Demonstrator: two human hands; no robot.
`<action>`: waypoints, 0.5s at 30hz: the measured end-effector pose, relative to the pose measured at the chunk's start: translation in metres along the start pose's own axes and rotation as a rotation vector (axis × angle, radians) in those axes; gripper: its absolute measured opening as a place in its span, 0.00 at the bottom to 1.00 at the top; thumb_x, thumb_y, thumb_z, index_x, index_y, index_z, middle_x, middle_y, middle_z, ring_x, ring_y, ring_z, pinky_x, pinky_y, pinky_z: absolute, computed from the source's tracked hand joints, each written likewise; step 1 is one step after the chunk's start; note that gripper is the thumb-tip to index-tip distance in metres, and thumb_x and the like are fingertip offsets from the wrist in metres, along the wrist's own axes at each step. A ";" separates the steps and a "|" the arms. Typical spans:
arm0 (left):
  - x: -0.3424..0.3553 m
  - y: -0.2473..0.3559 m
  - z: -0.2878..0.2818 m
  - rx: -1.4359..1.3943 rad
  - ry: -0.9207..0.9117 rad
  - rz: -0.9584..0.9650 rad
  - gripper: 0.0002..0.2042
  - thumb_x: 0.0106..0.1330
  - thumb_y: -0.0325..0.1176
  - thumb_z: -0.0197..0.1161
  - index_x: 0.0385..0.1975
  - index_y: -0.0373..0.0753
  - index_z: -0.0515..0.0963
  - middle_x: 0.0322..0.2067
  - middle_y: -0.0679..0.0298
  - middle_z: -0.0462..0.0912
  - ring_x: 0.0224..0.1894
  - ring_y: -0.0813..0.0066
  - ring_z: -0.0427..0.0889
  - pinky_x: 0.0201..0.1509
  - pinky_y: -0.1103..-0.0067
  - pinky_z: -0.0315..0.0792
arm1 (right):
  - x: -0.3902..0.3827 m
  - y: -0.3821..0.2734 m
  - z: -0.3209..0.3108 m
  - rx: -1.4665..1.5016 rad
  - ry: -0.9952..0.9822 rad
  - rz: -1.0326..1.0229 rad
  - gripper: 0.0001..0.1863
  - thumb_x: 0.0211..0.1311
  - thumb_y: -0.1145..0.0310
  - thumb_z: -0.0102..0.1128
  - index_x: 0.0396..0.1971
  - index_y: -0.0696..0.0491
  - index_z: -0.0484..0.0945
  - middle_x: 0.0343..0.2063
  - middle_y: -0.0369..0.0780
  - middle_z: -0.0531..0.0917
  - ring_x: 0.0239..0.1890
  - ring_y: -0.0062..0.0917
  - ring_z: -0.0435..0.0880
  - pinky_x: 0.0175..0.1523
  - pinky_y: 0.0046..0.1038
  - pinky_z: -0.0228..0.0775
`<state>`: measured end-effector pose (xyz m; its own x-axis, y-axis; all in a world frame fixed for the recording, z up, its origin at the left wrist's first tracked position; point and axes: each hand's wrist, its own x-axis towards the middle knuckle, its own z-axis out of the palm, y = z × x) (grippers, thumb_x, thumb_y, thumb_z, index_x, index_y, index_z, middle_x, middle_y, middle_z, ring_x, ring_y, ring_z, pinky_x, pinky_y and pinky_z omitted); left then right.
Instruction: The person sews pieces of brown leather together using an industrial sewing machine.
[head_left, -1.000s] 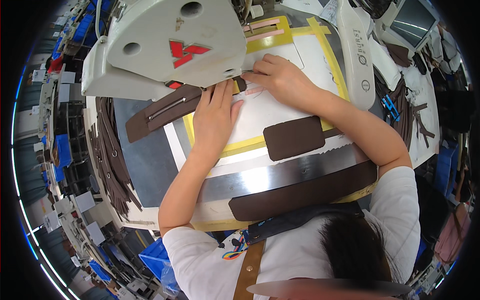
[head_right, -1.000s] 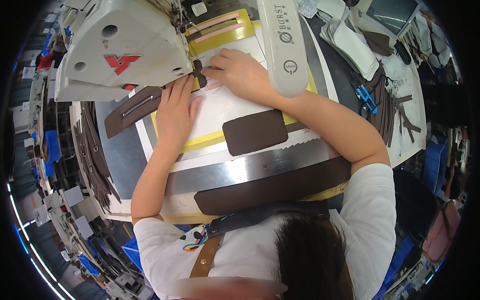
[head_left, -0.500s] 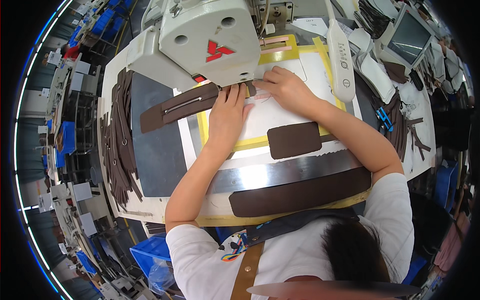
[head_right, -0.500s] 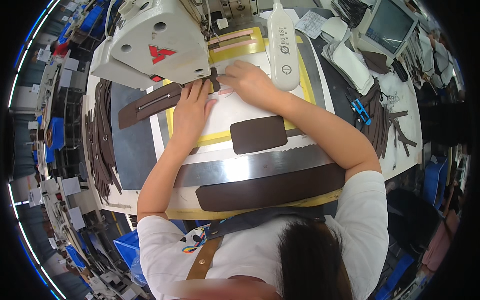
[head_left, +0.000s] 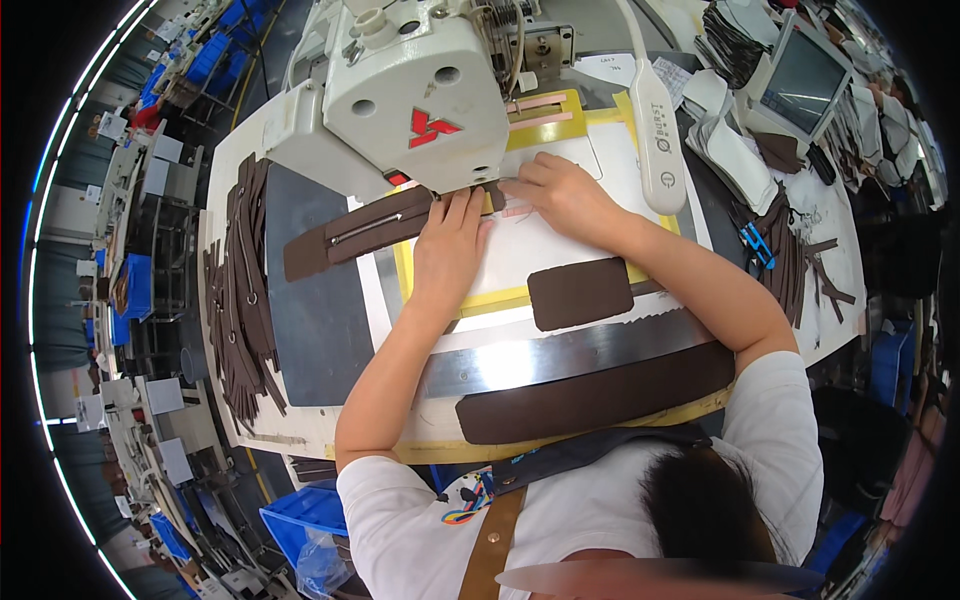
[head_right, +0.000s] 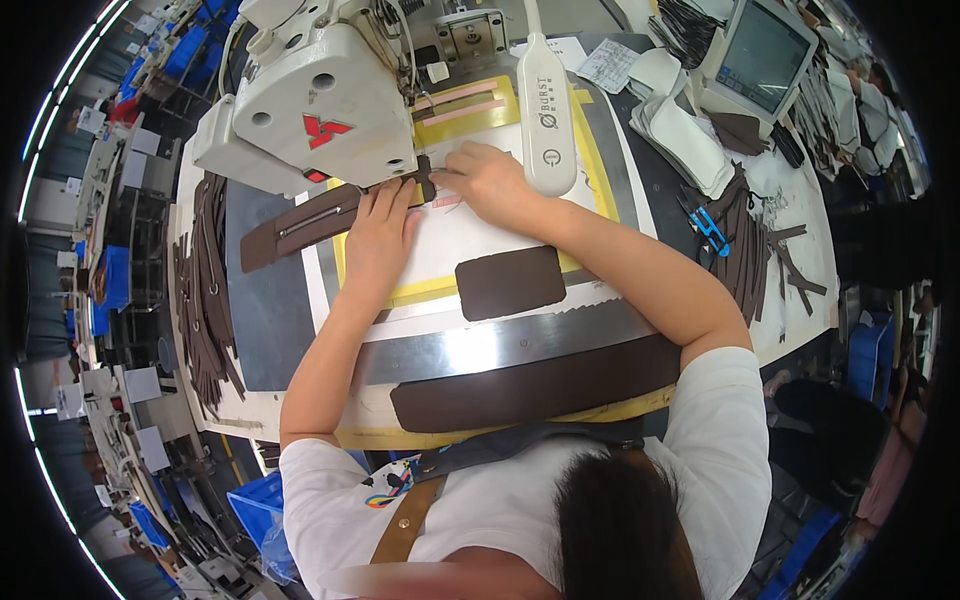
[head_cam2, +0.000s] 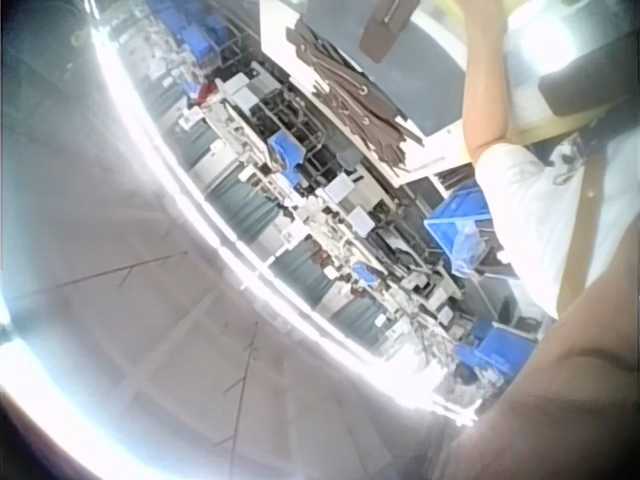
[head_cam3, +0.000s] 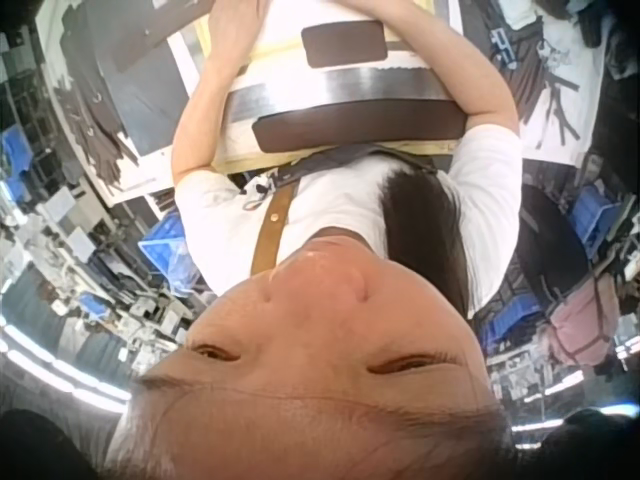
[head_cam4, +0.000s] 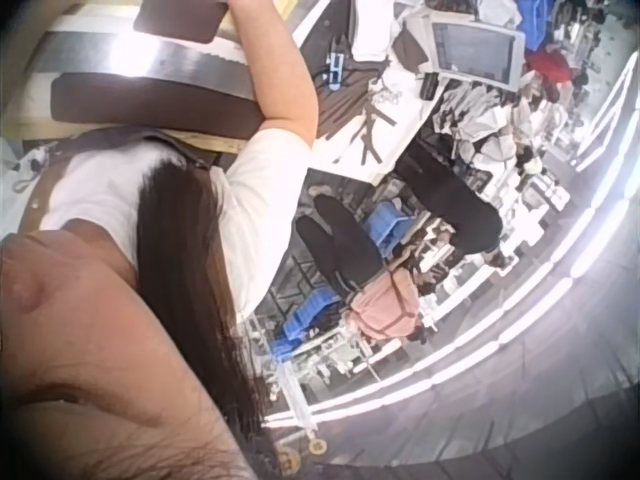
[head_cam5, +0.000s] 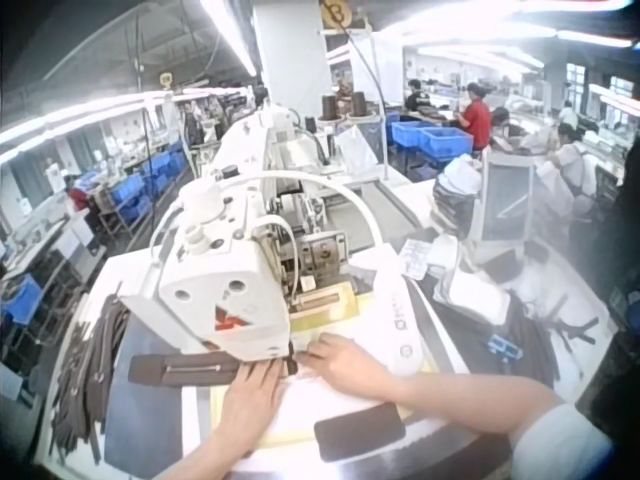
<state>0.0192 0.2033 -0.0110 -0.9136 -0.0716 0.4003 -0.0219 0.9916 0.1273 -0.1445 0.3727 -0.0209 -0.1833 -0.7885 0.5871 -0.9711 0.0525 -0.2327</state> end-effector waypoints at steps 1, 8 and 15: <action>0.000 0.000 0.001 -0.005 0.013 -0.002 0.22 0.69 0.32 0.67 0.63 0.37 0.79 0.60 0.55 0.80 0.63 0.55 0.77 0.64 0.67 0.79 | 0.000 0.000 0.001 0.001 0.000 0.002 0.20 0.52 0.77 0.64 0.47 0.56 0.87 0.34 0.40 0.81 0.42 0.37 0.81 0.51 0.37 0.78; 0.004 0.000 0.001 0.121 0.034 0.066 0.23 0.64 0.24 0.65 0.61 0.37 0.79 0.60 0.55 0.80 0.62 0.55 0.78 0.60 0.67 0.81 | 0.000 0.002 0.001 -0.009 0.015 -0.018 0.20 0.53 0.76 0.63 0.48 0.56 0.87 0.34 0.40 0.81 0.42 0.36 0.81 0.51 0.36 0.78; 0.004 0.000 0.002 0.063 0.022 0.024 0.23 0.64 0.24 0.65 0.61 0.37 0.79 0.62 0.56 0.78 0.62 0.55 0.78 0.60 0.66 0.82 | 0.002 0.003 0.001 -0.013 0.006 -0.020 0.20 0.54 0.75 0.62 0.48 0.56 0.87 0.33 0.39 0.81 0.41 0.36 0.80 0.50 0.36 0.78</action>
<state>0.0143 0.2031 -0.0113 -0.9050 -0.0498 0.4226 -0.0268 0.9978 0.0602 -0.1481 0.3708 -0.0212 -0.1649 -0.7856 0.5963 -0.9764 0.0448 -0.2111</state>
